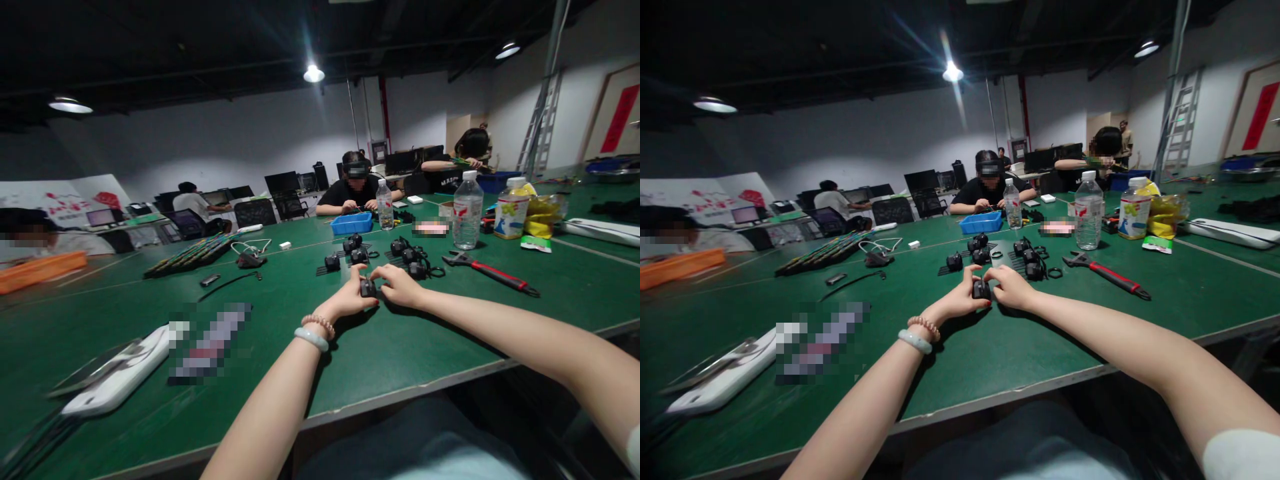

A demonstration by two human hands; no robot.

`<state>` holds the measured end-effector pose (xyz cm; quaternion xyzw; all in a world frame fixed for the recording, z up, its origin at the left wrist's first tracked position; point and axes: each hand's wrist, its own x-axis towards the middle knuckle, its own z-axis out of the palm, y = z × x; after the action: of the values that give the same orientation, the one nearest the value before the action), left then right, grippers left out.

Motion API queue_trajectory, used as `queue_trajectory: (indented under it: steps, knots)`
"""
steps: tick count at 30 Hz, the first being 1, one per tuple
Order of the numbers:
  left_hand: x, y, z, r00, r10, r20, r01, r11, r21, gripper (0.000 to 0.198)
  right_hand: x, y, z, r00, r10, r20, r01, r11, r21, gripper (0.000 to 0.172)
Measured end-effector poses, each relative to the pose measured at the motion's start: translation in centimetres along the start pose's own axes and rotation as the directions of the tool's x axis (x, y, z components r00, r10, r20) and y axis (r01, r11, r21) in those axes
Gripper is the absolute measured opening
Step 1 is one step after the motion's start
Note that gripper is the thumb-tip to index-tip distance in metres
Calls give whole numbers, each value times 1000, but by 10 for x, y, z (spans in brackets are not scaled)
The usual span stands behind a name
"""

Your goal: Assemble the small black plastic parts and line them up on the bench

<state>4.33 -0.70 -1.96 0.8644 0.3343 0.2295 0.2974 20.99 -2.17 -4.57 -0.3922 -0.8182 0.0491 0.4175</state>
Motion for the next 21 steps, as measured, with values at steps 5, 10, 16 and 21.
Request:
queue_trajectory:
  steps: [5, 10, 16, 21]
  knots:
    - [0, 0, -1, 1000, 9, 15, -10, 1000, 4, 70, 0, 1, 2, 1000, -6, -8, 6, 1000, 3, 34]
    - [1, -2, -1, 1000, 12, 19, -12, 1000, 1, 71, -2, 1, 2, 999, -19, -48, 20, 1000, 6, 37]
    - [0, -4, -1, 1000, 23, 17, -23, 1000, -1, 71, -1, -4, -2, 988, -69, -137, 72, 997, 18, 36]
    - [1, -4, -1, 1000, 27, 14, -27, 999, 17, 72, -2, -6, -3, 989, -92, -119, 95, 995, 22, 35]
